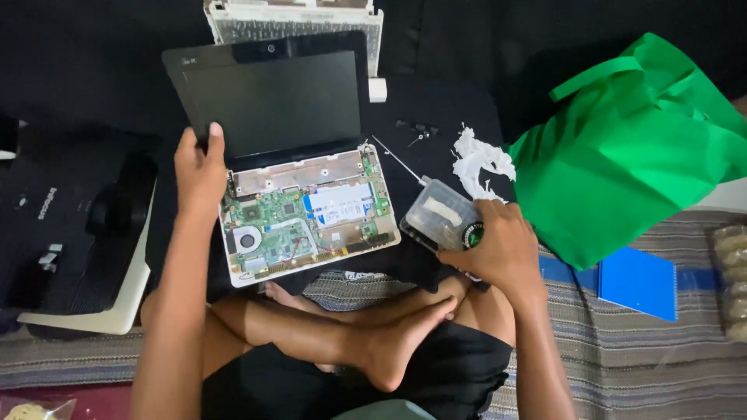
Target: Disassembling a laptop, removing the keyboard, and applying thermal paste to the internal components.
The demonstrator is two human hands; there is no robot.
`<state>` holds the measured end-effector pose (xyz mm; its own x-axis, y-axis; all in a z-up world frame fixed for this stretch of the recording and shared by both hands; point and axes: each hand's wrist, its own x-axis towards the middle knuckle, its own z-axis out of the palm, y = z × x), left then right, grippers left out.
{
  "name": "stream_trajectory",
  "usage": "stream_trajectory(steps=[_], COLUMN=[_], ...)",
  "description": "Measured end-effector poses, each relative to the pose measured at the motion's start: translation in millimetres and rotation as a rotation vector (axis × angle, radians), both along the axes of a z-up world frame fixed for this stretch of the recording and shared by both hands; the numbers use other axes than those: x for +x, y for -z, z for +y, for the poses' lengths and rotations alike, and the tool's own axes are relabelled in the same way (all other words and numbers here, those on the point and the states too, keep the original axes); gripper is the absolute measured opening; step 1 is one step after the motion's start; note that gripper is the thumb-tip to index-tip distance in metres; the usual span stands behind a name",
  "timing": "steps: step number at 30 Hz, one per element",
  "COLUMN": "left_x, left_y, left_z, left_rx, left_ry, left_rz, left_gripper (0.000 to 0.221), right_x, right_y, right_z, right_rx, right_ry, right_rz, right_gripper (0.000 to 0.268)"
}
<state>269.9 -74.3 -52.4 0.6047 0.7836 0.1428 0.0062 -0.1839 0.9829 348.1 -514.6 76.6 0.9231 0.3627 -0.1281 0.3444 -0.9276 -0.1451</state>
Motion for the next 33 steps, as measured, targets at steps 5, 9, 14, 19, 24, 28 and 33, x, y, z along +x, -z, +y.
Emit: stream_trajectory(steps=[5, 9, 14, 19, 24, 28, 33], left_x=[17, 14, -2, 8, 3, 2, -14], left_y=[11, -20, -43, 3, 1, -11, -51], left_z=[4, 10, 34, 70, 75, 65, 35], left_rx=[0.066, 0.131, 0.103, 0.122, 0.098, 0.13, 0.094], left_ry=[-0.079, -0.078, 0.033, 0.045, 0.07, 0.147, 0.2], left_rz=[-0.092, -0.147, 0.003, -0.127, -0.067, -0.153, -0.017], left_gripper=[0.025, 0.02, 0.039, 0.051, 0.031, 0.028, 0.041], right_x=[10, 19, 29, 25, 11, 19, 22], right_y=[-2, -11, -9, 0, 18, 32, 33], right_z=[4, 10, 8, 26, 49, 51, 39], right_rx=[0.03, 0.061, 0.152, 0.151, 0.183, 0.168, 0.189], right_ry=[0.046, 0.086, 0.06, -0.069, -0.132, -0.231, -0.323], right_rz=[-0.022, 0.013, -0.056, -0.215, -0.086, -0.222, -0.318], right_gripper=[0.107, 0.104, 0.095, 0.089, 0.088, 0.097, 0.1])
